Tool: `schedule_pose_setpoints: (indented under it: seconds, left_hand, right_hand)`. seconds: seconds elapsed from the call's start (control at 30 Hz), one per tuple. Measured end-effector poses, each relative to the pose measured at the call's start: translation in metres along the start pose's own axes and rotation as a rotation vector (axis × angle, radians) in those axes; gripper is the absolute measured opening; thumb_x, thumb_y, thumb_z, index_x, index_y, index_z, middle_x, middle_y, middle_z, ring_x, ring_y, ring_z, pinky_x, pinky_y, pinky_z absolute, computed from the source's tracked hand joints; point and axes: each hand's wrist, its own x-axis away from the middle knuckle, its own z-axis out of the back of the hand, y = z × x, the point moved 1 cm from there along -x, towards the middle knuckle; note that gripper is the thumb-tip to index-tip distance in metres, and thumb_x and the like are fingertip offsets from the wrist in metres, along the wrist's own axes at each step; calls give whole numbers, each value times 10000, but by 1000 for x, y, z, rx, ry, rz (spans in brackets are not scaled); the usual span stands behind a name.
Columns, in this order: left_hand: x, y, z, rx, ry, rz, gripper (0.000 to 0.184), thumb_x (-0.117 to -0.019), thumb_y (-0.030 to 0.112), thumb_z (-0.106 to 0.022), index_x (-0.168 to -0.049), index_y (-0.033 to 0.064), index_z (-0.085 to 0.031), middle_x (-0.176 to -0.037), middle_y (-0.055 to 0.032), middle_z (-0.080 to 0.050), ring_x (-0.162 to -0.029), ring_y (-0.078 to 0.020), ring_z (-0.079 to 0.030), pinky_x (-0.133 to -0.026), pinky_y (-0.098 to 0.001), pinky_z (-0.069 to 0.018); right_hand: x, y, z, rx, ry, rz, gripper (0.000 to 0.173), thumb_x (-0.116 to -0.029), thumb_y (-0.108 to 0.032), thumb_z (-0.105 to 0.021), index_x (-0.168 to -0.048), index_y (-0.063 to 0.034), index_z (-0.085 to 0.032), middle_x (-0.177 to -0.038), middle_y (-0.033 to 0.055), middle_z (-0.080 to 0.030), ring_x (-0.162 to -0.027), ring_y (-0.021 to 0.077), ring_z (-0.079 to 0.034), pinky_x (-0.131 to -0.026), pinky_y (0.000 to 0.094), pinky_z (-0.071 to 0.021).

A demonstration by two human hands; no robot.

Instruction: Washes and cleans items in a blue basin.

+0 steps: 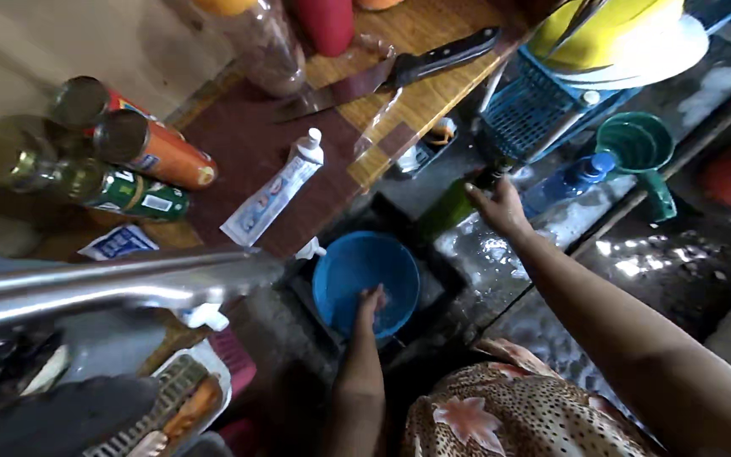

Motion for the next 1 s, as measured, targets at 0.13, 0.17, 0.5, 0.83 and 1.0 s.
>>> schedule_pose_setpoints:
  seconds: [0.13, 0.17, 0.5, 0.83, 1.0]
  left_hand:
    - [27, 65, 25, 252, 271, -154, 436, -1100, 287, -486, -1325, -83, -532, -971, -155, -586, -727, -159, -582, -712, -322, -560]
    - [37, 74, 35, 271, 337, -203, 415, -1107, 257, -467, -1345, -79, -520, -1040, -180, -593, -802, -181, -589, -760, -336, -544]
    - [136, 180, 113, -756, 342, -764, 493, -1025, 198, -627, -1492, 90, -515, -1368, -195, -627, -1258, -364, -609, -1088, -573, -454]
    - [129, 218, 106, -1066, 249, -616, 473, -1044, 313, -591, -1440, 56, -568, -1369, -202, -632, -1294, -356, -591, -1116, -542, -421]
    - [127, 212, 97, -1081, 424, -652, 450, -1043, 393, -561, -1362, 85, -639, -1311, -167, -671, -1251, -333, -622, -1081, -547, -452]
  right_hand:
    - [10, -23, -69, -319, -174, -197, 480, -1041, -264, -608, -1420, -9, -461, -1241, 153, -648, -1063, 195, -677, -925, 404, -583]
    - [13, -24, -92, -330, -236, -203, 479, -1038, -259, -615, -1419, -7, -469, -1249, 164, -650, -1076, 211, -678, -938, 421, -580]
    - [42, 0, -262, 140, -703, 7, 560, -944, -113, -684, -1463, -107, -473, -1168, 218, -692, -1048, 401, -691, -903, 639, -549]
    - [42, -4, -282, 189, -726, -26, 508, -955, -144, -693, -1421, -46, -515, -1167, 240, -692, -1070, 416, -683, -925, 649, -528]
    - [43, 5, -287, 172, -728, -10, 529, -946, -158, -684, -1435, -63, -507, -1150, 220, -701, -1063, 394, -688, -931, 639, -535]
